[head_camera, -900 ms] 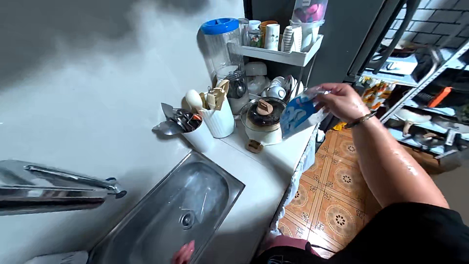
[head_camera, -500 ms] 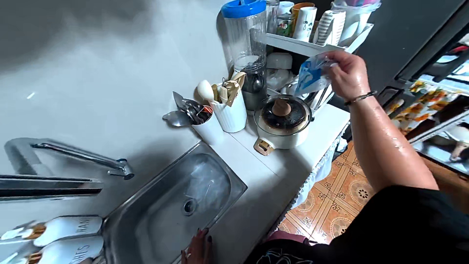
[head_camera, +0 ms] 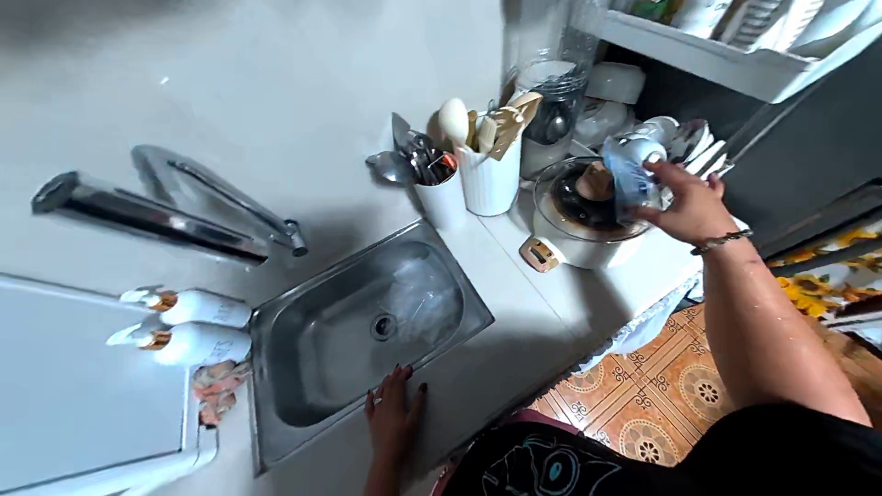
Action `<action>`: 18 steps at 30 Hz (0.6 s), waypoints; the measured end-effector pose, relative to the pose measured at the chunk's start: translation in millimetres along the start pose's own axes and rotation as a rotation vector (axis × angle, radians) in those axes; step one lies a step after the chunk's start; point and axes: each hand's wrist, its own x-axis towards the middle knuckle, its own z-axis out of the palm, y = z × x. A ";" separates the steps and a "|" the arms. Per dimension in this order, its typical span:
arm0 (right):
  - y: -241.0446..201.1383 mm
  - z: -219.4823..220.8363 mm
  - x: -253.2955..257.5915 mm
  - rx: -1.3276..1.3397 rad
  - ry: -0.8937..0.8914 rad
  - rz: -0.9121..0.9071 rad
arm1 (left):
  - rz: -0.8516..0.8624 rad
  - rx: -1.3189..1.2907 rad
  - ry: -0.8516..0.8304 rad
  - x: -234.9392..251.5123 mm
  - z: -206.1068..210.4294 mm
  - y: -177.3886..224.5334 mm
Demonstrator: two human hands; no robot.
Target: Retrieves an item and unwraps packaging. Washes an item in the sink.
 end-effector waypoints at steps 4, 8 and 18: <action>-65.7 35.8 3.4 0.143 0.175 -0.190 | -0.006 -0.005 -0.004 -0.4 -0.2 -0.8; -138.7 127.7 -4.4 0.310 -0.220 -0.200 | -0.025 -0.022 -0.088 0.9 -3.8 -7.9; -288.1 371.3 -24.5 0.295 -0.777 -0.121 | -0.107 -0.514 -0.224 -4.9 -63.0 -49.6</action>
